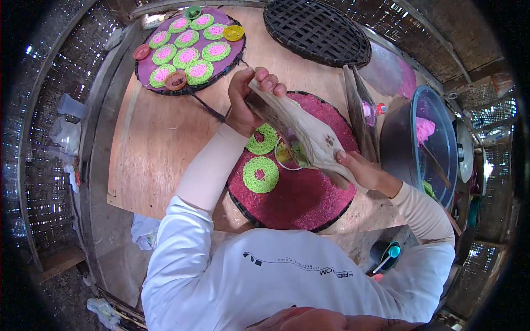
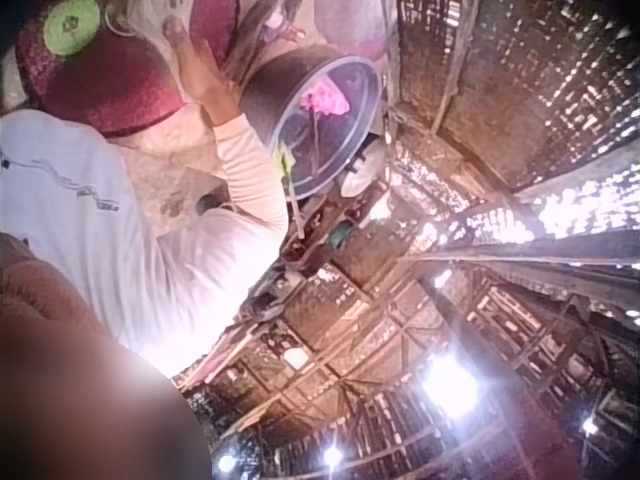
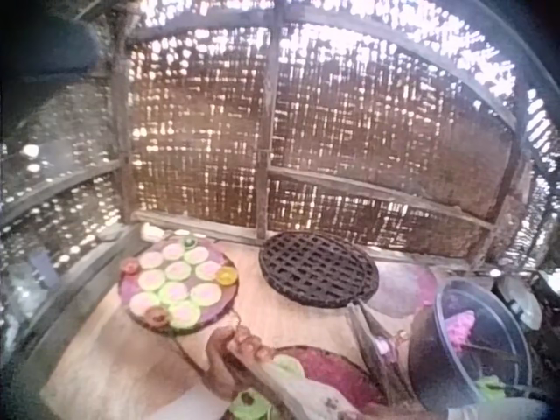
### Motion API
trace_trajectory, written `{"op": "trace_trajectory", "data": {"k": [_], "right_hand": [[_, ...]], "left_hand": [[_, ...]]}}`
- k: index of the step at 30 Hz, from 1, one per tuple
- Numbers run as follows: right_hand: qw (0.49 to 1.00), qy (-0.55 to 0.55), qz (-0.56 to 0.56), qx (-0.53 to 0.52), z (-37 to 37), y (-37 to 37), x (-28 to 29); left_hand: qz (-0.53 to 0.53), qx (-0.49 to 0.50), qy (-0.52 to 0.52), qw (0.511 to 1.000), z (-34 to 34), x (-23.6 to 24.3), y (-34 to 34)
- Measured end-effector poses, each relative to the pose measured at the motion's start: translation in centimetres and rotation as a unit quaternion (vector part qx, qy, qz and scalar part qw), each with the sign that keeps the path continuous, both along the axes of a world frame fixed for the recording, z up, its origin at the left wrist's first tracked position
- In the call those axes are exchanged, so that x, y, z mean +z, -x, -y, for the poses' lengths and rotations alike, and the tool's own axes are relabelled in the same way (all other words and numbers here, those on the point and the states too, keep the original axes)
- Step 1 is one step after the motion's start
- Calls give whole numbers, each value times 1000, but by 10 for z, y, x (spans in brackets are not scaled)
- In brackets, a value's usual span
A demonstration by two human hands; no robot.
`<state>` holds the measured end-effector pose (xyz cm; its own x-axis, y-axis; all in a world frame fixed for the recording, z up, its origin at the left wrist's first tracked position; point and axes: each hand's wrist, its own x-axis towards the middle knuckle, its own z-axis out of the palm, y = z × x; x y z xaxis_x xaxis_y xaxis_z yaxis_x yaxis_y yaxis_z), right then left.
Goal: The person uses a wooden mold and a stick to scoop green dough from a bowl and form ring-shaped cakes on a pink mat. They repeatedly fill the mold, press the dough, and release the formed rings onto the mat, creating a growing collection of green dough rings.
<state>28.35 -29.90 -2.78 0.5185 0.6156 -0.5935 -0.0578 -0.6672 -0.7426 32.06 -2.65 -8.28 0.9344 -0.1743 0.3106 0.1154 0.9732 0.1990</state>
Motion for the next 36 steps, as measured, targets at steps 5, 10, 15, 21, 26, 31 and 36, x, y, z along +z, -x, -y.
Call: {"op": "trace_trajectory", "data": {"k": [5,10,15,21,26,31,36], "right_hand": [[997,31,-35,-56,9,5,13],[992,82,30,-87,15,5,29],[982,131,120,-66,9,-2,33],[977,99,170,-80,-9,0,13],[983,65,160,-60,-23,3,5],[987,101,88,-93,-17,12,7],[977,112,141,-118,-1,15,20]], "left_hand": [[-68,29,-3,997,16,-6,4],[-39,9,14,999,29,-16,-10],[14,-20,21,1000,25,-10,-24],[-26,3,31,999,3,2,-26],[-66,31,3,997,-15,7,-15],[-114,18,-3,993,-7,1,0],[-88,-14,-2,996,10,-14,-10]]}}
